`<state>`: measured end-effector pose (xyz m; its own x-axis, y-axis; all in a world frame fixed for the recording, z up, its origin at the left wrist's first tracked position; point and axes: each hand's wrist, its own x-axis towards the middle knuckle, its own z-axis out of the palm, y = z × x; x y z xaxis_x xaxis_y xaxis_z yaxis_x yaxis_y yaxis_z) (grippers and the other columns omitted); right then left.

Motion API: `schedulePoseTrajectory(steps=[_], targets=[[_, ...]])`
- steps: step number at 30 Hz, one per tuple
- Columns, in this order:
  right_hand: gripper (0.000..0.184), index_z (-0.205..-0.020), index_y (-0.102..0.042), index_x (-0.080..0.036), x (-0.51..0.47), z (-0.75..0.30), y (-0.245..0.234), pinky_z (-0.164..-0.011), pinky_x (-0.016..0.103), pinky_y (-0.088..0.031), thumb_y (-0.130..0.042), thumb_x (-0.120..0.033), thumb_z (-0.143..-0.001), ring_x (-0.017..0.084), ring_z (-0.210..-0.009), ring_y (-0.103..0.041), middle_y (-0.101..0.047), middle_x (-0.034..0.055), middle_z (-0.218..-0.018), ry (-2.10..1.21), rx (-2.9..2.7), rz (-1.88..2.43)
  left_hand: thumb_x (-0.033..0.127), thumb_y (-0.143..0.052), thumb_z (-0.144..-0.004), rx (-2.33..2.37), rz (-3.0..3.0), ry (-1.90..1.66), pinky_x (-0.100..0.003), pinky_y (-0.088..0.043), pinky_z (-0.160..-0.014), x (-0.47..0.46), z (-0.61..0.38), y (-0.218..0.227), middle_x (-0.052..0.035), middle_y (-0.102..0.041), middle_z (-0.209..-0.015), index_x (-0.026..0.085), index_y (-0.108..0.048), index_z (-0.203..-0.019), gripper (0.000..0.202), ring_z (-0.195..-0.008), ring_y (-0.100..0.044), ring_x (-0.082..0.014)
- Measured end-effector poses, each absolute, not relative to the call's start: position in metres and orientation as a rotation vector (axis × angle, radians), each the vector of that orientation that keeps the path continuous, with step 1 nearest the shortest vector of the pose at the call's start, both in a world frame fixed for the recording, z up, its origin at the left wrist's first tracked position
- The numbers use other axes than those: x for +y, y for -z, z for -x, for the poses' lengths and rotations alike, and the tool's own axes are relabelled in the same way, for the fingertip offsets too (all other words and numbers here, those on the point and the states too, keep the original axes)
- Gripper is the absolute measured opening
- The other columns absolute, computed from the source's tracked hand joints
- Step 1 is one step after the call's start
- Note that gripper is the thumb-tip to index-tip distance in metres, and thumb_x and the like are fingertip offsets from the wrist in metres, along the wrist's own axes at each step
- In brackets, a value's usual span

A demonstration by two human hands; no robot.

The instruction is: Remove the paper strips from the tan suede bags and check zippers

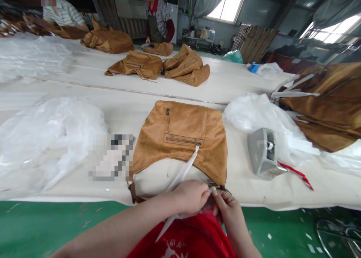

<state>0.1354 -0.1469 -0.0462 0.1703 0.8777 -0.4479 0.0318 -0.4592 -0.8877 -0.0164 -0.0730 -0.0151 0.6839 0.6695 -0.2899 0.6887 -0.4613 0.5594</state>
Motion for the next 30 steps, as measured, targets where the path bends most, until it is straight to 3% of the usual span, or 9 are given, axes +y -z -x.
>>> schedulePoseTrajectory(steps=[3,8,10,12,16,21,25,30], targets=[[0.047,-0.08,-0.067,-0.018,-0.145,-0.171,0.021,-0.034,0.022,-0.029,-0.061,-0.064,-0.076,0.01,-0.032,-0.042,-0.058,-0.0016,-0.046,-1.23,-1.152,1.847,0.033,-0.036,-0.093,1.071,-2.174,-0.022,-0.028,-0.042,-0.063,-0.071,0.016,0.019,-0.008,-0.071,-0.085,0.019,-0.066,-0.083,0.035,-0.078,-0.065,-0.0221],[0.048,-0.096,-0.071,-0.022,-0.126,-0.269,-0.02,-0.055,0.029,-0.044,-0.055,-0.063,-0.078,0.019,-0.057,-0.059,-0.069,0.005,-0.072,-0.092,-1.031,2.237,0.033,-0.039,-0.09,1.068,-2.12,-0.053,-0.028,-0.033,-0.056,-0.068,0.015,0.021,-0.0076,-0.07,-0.078,0.018,-0.065,-0.073,0.034,-0.071,-0.062,-0.0212],[0.052,-0.107,-0.07,-0.022,-0.112,-0.305,-0.025,-0.063,0.033,-0.045,-0.054,-0.062,-0.078,0.023,-0.068,-0.062,-0.07,0.009,-0.09,0.115,-1.014,2.266,0.033,-0.039,-0.089,1.063,-2.107,-0.054,-0.029,-0.03,-0.055,-0.066,0.015,0.022,-0.0071,-0.069,-0.075,0.019,-0.064,-0.071,0.034,-0.069,-0.062,-0.0212],[0.056,-0.109,-0.07,-0.022,-0.098,-0.331,-0.022,-0.067,0.035,-0.045,-0.056,-0.063,-0.074,0.023,-0.073,-0.061,-0.069,0.0112,-0.1,-0.016,-1.046,2.234,0.032,-0.039,-0.088,1.062,-2.087,-0.057,-0.029,-0.028,-0.054,-0.066,0.016,0.022,-0.0065,-0.069,-0.075,0.019,-0.065,-0.071,0.033,-0.069,-0.062,-0.0213],[0.059,-0.097,-0.076,-0.018,-0.076,-0.351,-0.007,-0.059,0.033,-0.046,-0.056,-0.066,-0.069,0.02,-0.061,-0.057,-0.072,0.009,-0.086,-0.382,-1.03,2.088,0.032,-0.037,-0.089,1.06,-2.066,-0.052,-0.029,-0.029,-0.056,-0.065,0.017,0.022,-0.0069,-0.07,-0.079,0.019,-0.066,-0.075,0.035,-0.073,-0.064,-0.0223],[0.053,-0.084,-0.076,-0.017,-0.073,-0.342,-0.003,-0.056,0.029,-0.043,-0.069,-0.062,-0.057,0.023,-0.075,-0.06,-0.074,0.0083,-0.089,-0.369,-0.935,1.936,0.033,-0.036,-0.089,1.093,-2.075,-0.021,-0.03,-0.031,-0.058,-0.066,0.017,0.021,-0.0086,-0.071,-0.084,0.02,-0.067,-0.077,0.036,-0.078,-0.065,-0.0242],[0.05,-0.082,-0.073,-0.018,-0.084,-0.334,-0.004,-0.059,0.028,-0.043,-0.073,-0.06,-0.056,0.022,-0.079,-0.059,-0.072,0.0073,-0.092,-0.261,-0.859,1.828,0.034,-0.035,-0.089,1.089,-2.066,-0.014,-0.03,-0.032,-0.059,-0.066,0.017,0.02,-0.0084,-0.07,-0.086,0.02,-0.067,-0.079,0.036,-0.079,-0.064,-0.0238],[0.046,-0.073,-0.071,-0.016,-0.106,-0.324,0.002,-0.051,0.028,-0.039,-0.076,-0.059,-0.057,0.015,-0.054,-0.048,-0.056,-0.0012,-0.054,-0.257,-0.761,1.885,0.034,-0.036,-0.089,1.076,-2.053,-0.006,-0.028,-0.032,-0.058,-0.064,0.017,0.017,-0.0067,-0.069,-0.081,0.02,-0.066,-0.078,0.035,-0.074,-0.062,-0.0213]])
